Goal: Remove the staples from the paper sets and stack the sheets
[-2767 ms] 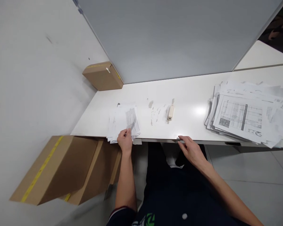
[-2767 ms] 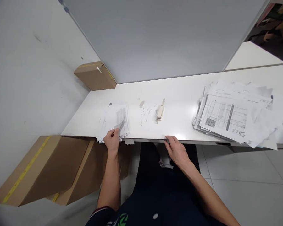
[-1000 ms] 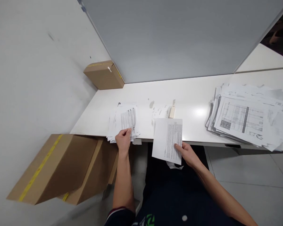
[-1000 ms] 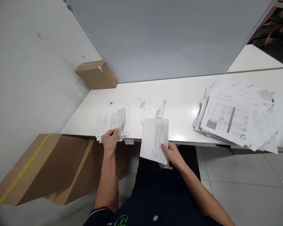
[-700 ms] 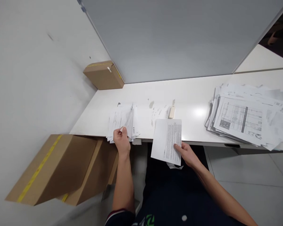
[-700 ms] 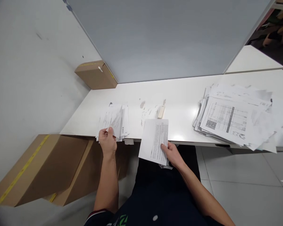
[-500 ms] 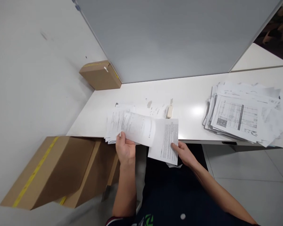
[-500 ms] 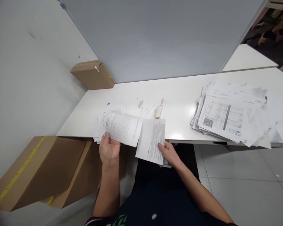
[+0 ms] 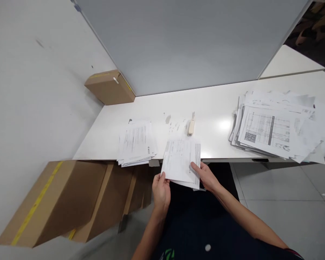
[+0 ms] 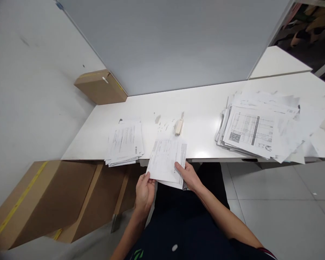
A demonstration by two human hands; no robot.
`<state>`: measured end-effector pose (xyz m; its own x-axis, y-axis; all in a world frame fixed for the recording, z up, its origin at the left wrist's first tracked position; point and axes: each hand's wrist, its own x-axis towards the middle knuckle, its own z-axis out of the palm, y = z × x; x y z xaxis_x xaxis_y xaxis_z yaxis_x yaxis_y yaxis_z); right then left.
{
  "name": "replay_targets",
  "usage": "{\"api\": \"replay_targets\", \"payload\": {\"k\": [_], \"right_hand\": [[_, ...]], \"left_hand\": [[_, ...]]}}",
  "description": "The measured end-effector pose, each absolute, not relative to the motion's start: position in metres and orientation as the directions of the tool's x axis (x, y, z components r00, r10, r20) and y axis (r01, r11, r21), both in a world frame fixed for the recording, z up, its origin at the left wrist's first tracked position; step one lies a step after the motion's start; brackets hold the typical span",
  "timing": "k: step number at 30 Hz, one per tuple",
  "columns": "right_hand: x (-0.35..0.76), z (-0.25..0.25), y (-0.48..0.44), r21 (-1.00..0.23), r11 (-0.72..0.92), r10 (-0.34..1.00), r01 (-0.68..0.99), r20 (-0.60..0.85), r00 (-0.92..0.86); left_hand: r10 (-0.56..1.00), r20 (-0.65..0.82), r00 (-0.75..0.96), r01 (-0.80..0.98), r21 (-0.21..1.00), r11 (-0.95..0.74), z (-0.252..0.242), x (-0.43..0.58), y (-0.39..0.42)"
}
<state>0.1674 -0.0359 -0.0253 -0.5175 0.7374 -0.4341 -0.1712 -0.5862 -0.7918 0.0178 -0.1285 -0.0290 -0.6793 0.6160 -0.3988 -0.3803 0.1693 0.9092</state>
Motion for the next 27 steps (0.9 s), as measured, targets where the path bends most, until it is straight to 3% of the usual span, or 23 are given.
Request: {"api": "replay_targets", "payload": {"k": [4, 10, 13, 16, 21, 24, 27], "right_hand": [[0.168, -0.033, -0.033, -0.809, -0.569, 0.759, -0.148, -0.447, -0.474], [0.174, -0.043, -0.037, -0.873, -0.488, 0.743, -0.005, -0.413, -0.526], [0.179, -0.034, -0.036, -0.937, -0.334, 0.764, 0.103, -0.333, -0.552], [0.185, -0.013, -0.025, -0.981, -0.157, 0.825, 0.114, -0.194, -0.53], [0.189, 0.023, 0.01, -0.991, 0.073, 0.901, 0.112, 0.018, -0.433], [0.188, 0.028, 0.029, -0.983, 0.168, 0.906, 0.075, 0.124, -0.404], [0.187, 0.02, 0.041, -0.989, 0.142, 0.908, 0.036, 0.116, -0.402]], "left_hand": [[0.638, -0.439, -0.633, -0.256, 0.896, 0.362, -0.043, 0.003, -0.142], [0.759, -0.49, -0.43, -0.301, 0.87, 0.391, -0.039, -0.01, -0.121], [0.82, -0.334, -0.465, -0.253, 0.937, 0.239, -0.026, -0.001, -0.104], [0.826, -0.107, -0.554, -0.091, 0.994, 0.067, -0.005, 0.007, -0.086], [0.808, 0.209, -0.551, 0.137, 0.978, -0.159, 0.035, 0.012, -0.051], [0.775, 0.297, -0.558, 0.185, 0.955, -0.233, 0.043, 0.014, -0.033], [0.791, 0.303, -0.531, 0.183, 0.953, -0.243, 0.036, 0.014, -0.021]]}}
